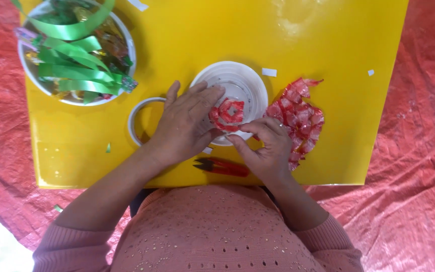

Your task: Assembling a decorative candy arrangement by sticking wrapped candies onto a bowl using adhesive.

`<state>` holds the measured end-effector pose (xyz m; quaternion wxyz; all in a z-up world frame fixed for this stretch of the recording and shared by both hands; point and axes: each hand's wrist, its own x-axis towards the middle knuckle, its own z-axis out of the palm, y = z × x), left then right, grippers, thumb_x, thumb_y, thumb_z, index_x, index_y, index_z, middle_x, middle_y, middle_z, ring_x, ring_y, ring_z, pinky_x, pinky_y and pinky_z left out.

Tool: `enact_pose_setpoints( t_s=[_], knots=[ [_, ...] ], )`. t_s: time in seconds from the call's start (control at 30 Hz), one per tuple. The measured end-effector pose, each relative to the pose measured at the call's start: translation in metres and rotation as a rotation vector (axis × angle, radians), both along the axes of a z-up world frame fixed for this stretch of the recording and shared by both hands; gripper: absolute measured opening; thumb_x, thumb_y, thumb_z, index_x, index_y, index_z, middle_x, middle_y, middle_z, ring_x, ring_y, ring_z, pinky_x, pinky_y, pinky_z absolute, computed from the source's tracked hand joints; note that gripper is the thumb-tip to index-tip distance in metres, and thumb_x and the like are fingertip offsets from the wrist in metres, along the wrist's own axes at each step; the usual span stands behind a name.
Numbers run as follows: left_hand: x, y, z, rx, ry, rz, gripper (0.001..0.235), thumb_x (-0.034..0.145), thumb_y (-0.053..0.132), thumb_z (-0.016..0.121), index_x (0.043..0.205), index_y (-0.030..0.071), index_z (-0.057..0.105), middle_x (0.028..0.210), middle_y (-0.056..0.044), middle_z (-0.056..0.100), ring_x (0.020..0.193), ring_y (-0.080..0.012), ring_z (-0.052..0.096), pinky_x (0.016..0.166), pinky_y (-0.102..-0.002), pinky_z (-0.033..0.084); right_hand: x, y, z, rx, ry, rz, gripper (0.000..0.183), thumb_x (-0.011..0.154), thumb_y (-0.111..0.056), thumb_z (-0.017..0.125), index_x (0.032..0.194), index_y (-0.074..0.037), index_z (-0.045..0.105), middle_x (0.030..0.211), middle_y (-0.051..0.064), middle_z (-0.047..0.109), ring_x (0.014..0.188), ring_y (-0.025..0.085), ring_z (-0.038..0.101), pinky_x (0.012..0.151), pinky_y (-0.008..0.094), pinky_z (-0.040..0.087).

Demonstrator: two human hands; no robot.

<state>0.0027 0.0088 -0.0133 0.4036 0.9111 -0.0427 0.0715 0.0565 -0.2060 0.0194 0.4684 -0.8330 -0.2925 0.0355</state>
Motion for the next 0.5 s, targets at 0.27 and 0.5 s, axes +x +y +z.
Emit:
enact_pose_setpoints(
  t_s=[0.27, 0.5],
  knots=[
    [0.0, 0.001, -0.009, 0.036, -0.1, -0.02, 0.076, 0.077, 0.031, 0.092, 0.144, 0.012, 0.062, 0.141, -0.012, 0.066, 0.135, -0.0362, 0.057, 0.121, -0.061, 0.012, -0.007, -0.001, -0.015, 0.066, -0.013, -0.08, 0.025, 0.082, -0.021, 0.091, 0.096, -0.012, 0.072, 0.091, 0.008, 0.074, 0.081, 0.03, 0.07, 0.077, 0.041, 0.054],
    [0.003, -0.003, 0.013, -0.009, -0.034, 0.016, 0.064, 0.076, 0.015, 0.095, 0.134, 0.007, 0.069, 0.135, -0.018, 0.069, 0.131, -0.0387, 0.061, 0.121, -0.063, 0.014, -0.004, -0.002, -0.017, 0.086, 0.044, -0.049, 0.015, 0.087, -0.017, 0.086, 0.095, -0.01, 0.075, 0.091, 0.013, 0.075, 0.085, 0.031, 0.071, 0.082, 0.044, 0.055]
  ],
)
